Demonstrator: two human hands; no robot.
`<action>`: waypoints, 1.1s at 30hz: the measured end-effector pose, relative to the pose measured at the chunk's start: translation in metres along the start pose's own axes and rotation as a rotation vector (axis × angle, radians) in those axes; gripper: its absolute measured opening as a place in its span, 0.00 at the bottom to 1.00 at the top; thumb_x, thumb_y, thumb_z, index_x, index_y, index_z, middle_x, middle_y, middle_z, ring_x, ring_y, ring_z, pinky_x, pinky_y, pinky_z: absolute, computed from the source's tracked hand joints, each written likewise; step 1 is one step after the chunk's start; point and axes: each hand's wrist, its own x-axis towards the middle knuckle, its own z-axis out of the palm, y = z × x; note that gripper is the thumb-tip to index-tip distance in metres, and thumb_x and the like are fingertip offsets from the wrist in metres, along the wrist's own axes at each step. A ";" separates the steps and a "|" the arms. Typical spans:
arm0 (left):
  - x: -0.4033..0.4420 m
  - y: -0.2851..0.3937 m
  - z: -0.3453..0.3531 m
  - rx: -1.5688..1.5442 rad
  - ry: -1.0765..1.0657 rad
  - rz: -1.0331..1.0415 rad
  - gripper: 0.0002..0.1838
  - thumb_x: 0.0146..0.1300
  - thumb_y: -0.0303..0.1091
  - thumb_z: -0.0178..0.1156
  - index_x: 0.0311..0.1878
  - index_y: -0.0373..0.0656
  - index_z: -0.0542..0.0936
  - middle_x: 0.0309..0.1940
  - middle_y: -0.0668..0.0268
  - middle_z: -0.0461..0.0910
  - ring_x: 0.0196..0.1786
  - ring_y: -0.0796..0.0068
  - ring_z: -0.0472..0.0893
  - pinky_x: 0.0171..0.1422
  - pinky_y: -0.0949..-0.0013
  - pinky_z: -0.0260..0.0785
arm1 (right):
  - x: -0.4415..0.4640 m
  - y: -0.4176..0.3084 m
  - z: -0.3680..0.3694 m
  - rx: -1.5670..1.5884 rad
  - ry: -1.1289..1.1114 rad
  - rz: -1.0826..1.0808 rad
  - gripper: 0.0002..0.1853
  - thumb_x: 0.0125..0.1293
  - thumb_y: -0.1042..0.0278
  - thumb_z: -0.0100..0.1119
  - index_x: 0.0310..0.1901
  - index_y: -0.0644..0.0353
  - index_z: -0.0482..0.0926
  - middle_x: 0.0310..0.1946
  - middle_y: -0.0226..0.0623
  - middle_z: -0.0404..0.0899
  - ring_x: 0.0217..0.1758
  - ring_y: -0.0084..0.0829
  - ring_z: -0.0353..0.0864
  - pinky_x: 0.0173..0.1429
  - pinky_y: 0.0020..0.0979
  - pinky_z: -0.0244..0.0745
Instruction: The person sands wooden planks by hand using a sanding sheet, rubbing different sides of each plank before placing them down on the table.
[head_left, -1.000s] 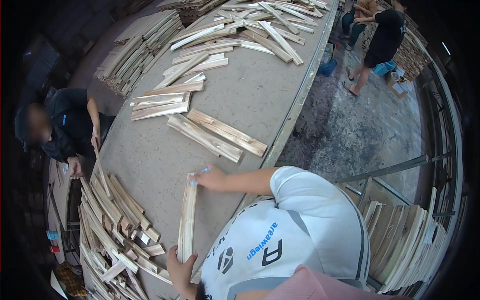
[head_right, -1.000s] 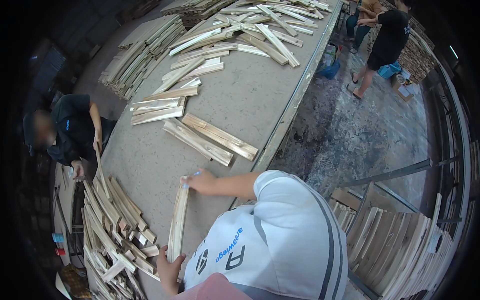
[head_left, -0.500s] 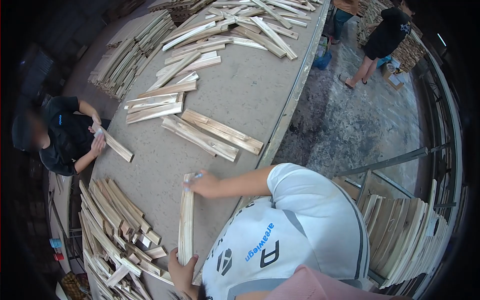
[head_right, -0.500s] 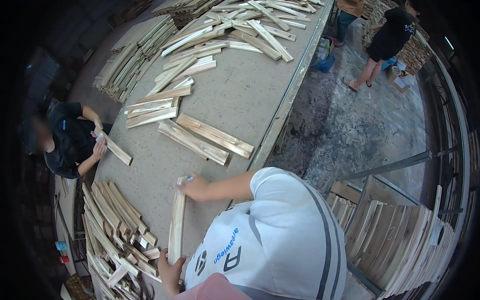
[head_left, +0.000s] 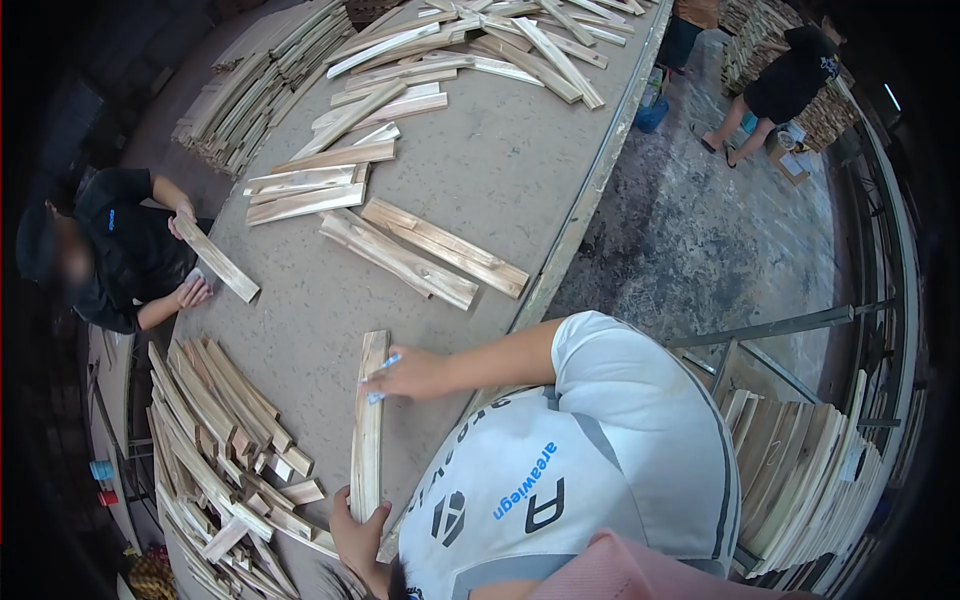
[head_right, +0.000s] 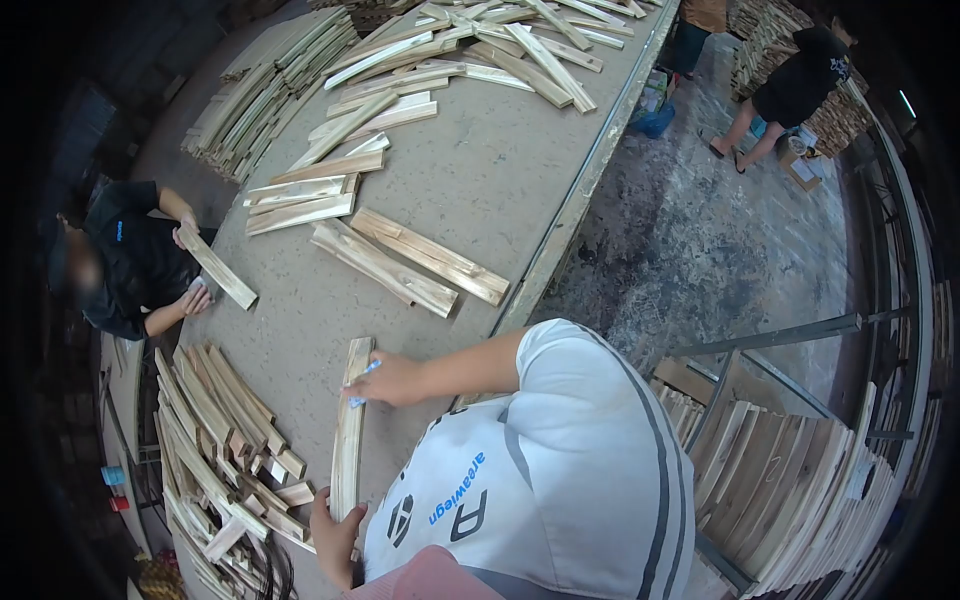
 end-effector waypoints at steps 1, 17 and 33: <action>0.003 0.000 0.000 0.013 -0.010 0.020 0.35 0.47 0.37 0.77 0.57 0.33 0.76 0.38 0.47 0.85 0.41 0.56 0.86 0.50 0.61 0.76 | 0.005 0.015 -0.010 0.044 -0.154 0.261 0.26 0.76 0.68 0.42 0.75 0.46 0.65 0.60 0.34 0.82 0.61 0.39 0.82 0.72 0.55 0.62; -0.005 0.018 -0.020 -0.021 -0.024 -0.028 0.35 0.43 0.45 0.77 0.55 0.37 0.82 0.43 0.46 0.86 0.47 0.51 0.86 0.53 0.58 0.76 | -0.008 0.003 -0.011 -0.136 -0.121 0.258 0.38 0.60 0.84 0.50 0.75 0.52 0.65 0.67 0.39 0.77 0.65 0.38 0.79 0.67 0.52 0.62; 0.240 -0.019 -0.056 0.446 0.661 0.004 0.35 0.65 0.50 0.65 0.71 0.43 0.70 0.75 0.48 0.63 0.75 0.47 0.66 0.74 0.49 0.63 | 0.007 0.013 -0.109 0.474 0.375 0.562 0.47 0.53 0.95 0.32 0.80 0.61 0.53 0.74 0.52 0.66 0.79 0.39 0.64 0.80 0.35 0.53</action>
